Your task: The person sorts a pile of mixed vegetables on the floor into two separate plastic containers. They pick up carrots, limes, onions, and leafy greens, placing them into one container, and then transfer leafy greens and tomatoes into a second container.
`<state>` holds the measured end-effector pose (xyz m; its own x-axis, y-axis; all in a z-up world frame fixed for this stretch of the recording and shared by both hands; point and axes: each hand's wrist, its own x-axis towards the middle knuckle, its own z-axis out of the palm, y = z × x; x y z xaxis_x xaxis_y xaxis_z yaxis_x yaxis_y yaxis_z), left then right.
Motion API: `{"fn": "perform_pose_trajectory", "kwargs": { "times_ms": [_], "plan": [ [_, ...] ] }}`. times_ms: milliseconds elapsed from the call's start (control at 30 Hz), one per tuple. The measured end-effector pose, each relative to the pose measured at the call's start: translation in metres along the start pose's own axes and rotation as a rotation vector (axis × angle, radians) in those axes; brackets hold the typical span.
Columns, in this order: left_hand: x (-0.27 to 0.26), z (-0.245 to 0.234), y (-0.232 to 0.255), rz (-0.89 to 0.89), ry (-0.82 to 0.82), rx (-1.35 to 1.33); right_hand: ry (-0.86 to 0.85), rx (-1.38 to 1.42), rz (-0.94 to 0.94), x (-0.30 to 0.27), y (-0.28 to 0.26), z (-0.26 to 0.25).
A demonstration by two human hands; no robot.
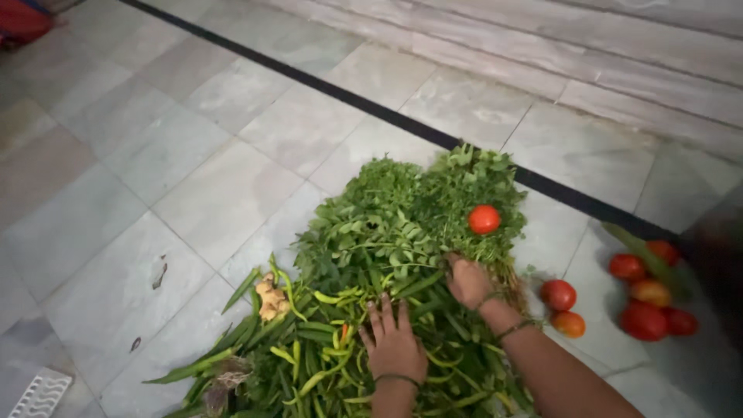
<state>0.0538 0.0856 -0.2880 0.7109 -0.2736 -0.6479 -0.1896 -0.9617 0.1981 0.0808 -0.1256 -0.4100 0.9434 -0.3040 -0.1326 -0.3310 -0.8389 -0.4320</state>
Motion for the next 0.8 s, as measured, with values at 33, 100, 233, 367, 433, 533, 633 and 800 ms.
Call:
{"fn": "perform_pose_trajectory", "kwargs": {
  "times_ms": [33, 100, 233, 367, 433, 533, 633, 800],
  "plan": [
    [0.002, 0.004, -0.005, 0.018, 0.0, 0.011, -0.039, -0.045, 0.009, 0.004, -0.002, 0.002],
    [0.004, 0.012, -0.012, 0.047, 0.069, -0.059, -0.049, 0.028, 0.07, 0.0, -0.009, -0.002],
    [-0.001, 0.024, -0.016, 0.103, 0.524, -0.276, 0.27, 0.088, -0.158, -0.022, -0.017, -0.019],
    [0.012, 0.038, 0.004, -0.007, 0.322, -0.801, 0.211, 0.386, 0.041, -0.051, 0.006, -0.036],
    [0.017, 0.055, 0.018, 0.115, 0.41, -1.008, 0.16, 0.65, 0.039, -0.074, 0.016, -0.041],
    [0.026, 0.064, 0.052, 0.027, 0.148, -1.128, 0.083, 1.076, 0.154, -0.117, 0.016, -0.059],
    [0.01, 0.057, 0.084, 0.18, 0.201, -1.6, 0.072, 1.15, 0.106, -0.155, -0.002, -0.099],
    [-0.064, -0.044, 0.116, 0.224, 0.337, -1.429, 0.068, 1.126, -0.017, -0.189, -0.06, -0.231]
  ]
}}
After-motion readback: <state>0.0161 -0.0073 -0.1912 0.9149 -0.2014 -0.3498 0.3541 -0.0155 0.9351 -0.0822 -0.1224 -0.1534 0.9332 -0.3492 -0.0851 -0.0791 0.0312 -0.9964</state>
